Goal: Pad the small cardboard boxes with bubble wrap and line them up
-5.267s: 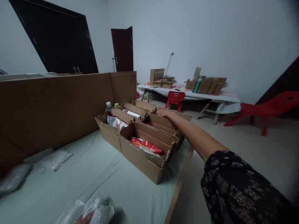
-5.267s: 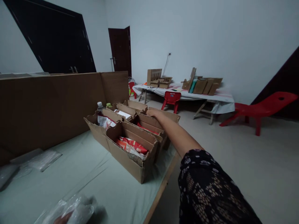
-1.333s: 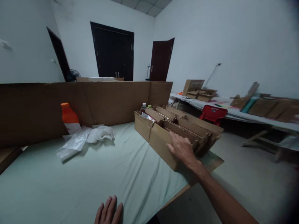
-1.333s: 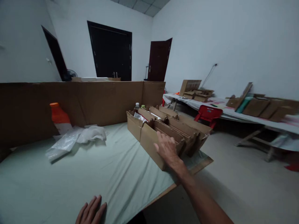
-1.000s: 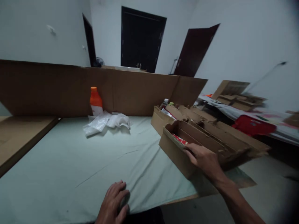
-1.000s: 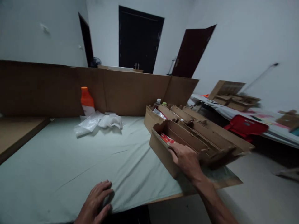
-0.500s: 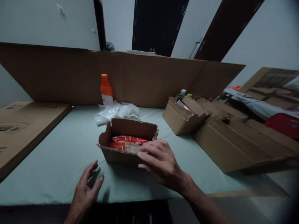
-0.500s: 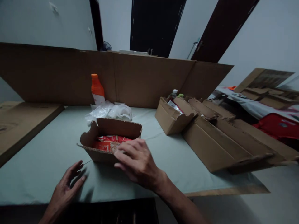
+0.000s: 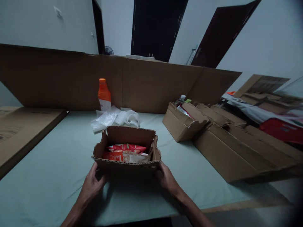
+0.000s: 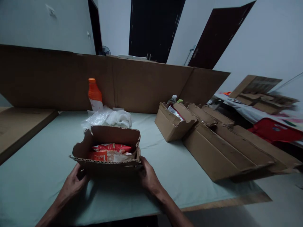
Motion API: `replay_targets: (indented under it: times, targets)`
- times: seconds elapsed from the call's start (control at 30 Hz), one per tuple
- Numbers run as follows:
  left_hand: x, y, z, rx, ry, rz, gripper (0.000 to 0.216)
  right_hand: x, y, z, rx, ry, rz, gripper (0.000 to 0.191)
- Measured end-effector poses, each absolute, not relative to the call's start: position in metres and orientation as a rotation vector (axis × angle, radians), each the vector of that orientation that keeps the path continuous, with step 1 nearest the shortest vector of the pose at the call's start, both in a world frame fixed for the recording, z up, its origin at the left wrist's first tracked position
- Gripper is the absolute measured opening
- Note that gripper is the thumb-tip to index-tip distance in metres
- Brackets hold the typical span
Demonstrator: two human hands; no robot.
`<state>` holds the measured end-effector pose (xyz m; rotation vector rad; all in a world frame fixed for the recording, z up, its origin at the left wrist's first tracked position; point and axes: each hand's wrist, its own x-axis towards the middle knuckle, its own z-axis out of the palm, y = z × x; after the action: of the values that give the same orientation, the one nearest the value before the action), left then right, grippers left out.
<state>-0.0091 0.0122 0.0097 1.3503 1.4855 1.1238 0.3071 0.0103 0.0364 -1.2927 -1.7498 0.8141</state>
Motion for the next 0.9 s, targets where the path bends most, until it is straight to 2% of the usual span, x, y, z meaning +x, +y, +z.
replay_targets:
  times: [0.17,0.3,0.47,0.67,0.77,0.9]
  targets:
    - [-0.012,0.048,0.030,1.337,1.530,1.203,0.057,0.291,0.055,0.038,-1.209,-1.695,0.833,0.054]
    - [-0.018,0.068,0.029,1.313,1.553,1.228,0.061,0.280,0.082,0.034,-1.151,-1.662,0.918,0.061]
    - [-0.019,0.071,0.003,1.315,1.637,1.242,0.064,0.300,0.109,0.028,-1.211,-1.667,1.023,0.034]
    - [-0.018,0.067,-0.030,1.365,1.835,1.207,0.044,0.318,0.206,0.066,-1.383,-1.827,0.534,0.028]
    - [-0.020,0.064,-0.048,1.370,1.928,1.187,0.044,0.298,0.271,0.089,-1.483,-1.973,0.314,0.033]
    - [-0.024,0.059,-0.063,1.454,2.018,1.125,0.041,0.266,0.339,0.096,-1.579,-1.995,0.283,0.047]
